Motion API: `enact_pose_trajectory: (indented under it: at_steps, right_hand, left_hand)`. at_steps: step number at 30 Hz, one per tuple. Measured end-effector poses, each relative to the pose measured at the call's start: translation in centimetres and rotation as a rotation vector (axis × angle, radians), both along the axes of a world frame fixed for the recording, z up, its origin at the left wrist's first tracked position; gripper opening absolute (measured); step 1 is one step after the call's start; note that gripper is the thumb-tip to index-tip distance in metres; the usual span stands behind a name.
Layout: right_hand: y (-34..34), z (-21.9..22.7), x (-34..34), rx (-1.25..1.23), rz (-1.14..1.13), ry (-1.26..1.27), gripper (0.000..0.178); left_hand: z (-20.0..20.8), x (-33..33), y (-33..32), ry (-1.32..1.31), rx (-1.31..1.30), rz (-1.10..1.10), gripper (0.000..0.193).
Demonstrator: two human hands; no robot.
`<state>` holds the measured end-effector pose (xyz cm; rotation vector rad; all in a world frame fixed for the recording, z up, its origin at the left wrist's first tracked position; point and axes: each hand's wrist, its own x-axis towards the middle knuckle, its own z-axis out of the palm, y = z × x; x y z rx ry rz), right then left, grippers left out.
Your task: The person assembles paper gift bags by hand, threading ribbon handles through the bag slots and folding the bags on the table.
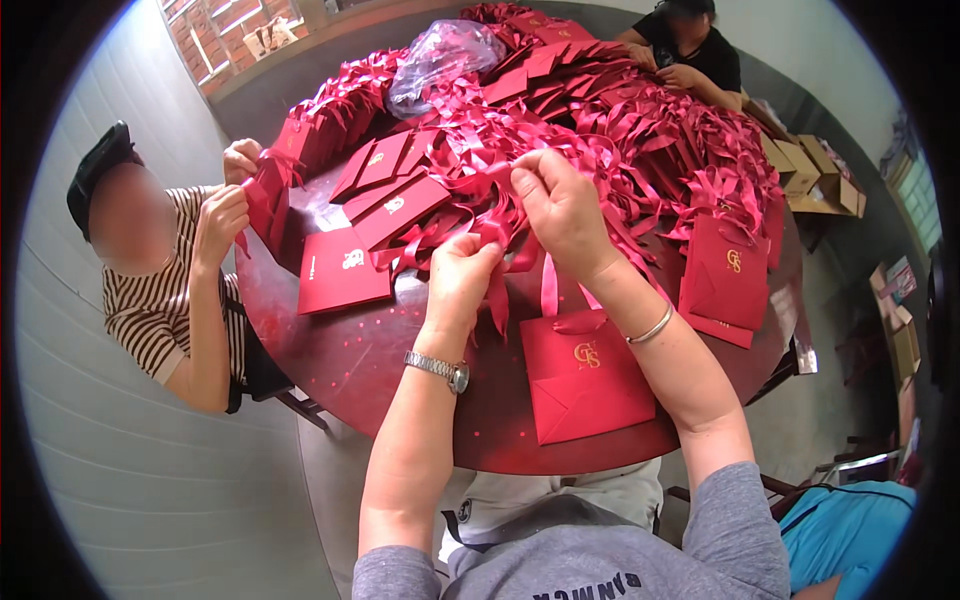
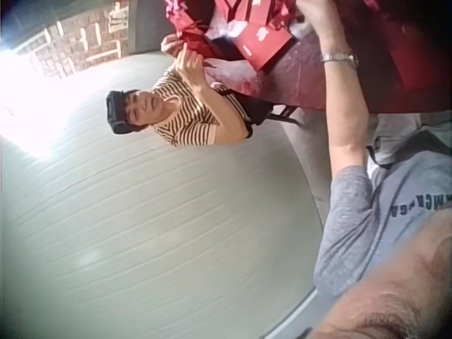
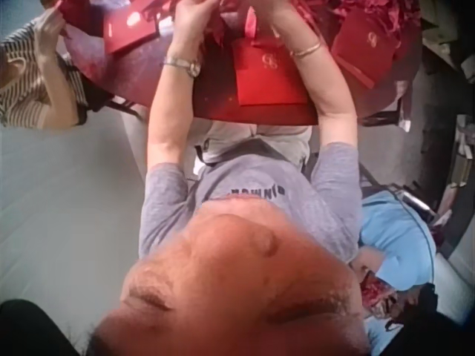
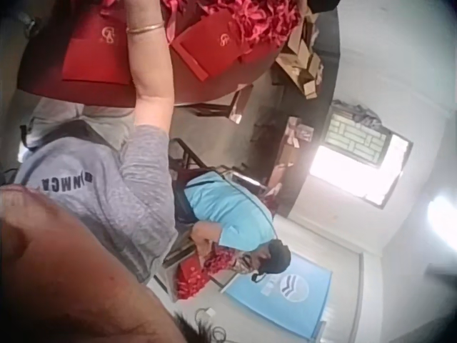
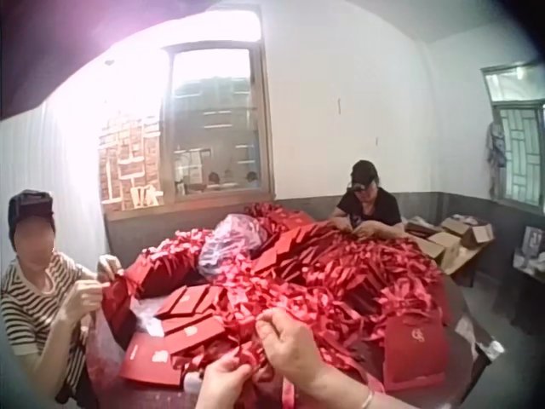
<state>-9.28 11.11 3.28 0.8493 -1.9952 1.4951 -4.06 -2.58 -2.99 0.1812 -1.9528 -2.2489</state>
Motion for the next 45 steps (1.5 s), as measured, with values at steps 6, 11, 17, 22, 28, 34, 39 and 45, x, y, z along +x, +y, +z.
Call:
enact_pose_trajectory:
  at_steps: [6, 11, 17, 22, 28, 34, 39, 45]
  right_hand:
    - [-0.6, -1.5, 1.7, 0.623, -0.03, 0.529, 0.004]
    - [0.7, -2.9, 1.8, 0.499, -0.1, 0.489, 0.006]
    - [0.9, -3.2, 1.7, 0.488, -0.083, 0.476, 0.011]
    - [2.6, -4.3, 1.5, 0.462, -0.079, 0.217, 0.016]
    - [3.2, -3.3, -1.2, 0.26, 0.216, -0.042, 0.015]
    - [4.6, -4.6, -2.1, 0.369, 0.14, 0.256, 0.014]
    - [4.0, -4.2, -0.2, 0.341, 0.168, 0.11, 0.013]
    - [3.6, -4.7, -0.4, 0.333, 0.195, -0.025, 0.01]
  left_hand:
    - [0.7, 0.6, -0.5, -0.078, -0.092, 0.063, 0.013]
    - [1.8, 0.9, -2.0, 0.029, 0.214, -0.246, 0.016]
    - [1.2, 1.3, -1.7, 0.005, 0.499, -0.291, 0.015]
    - [1.8, 0.9, -2.3, -0.032, 0.466, -0.245, 0.015]
    - [3.0, 1.4, -1.7, -0.217, 0.169, -0.38, 0.014]
    - [0.5, 0.7, 0.5, -0.125, 0.044, -0.457, 0.022]
    - [1.0, 1.6, 0.3, -0.129, 0.042, -0.418, 0.02]
    - [0.9, 1.5, -1.2, -0.1, 0.217, -0.347, 0.024]
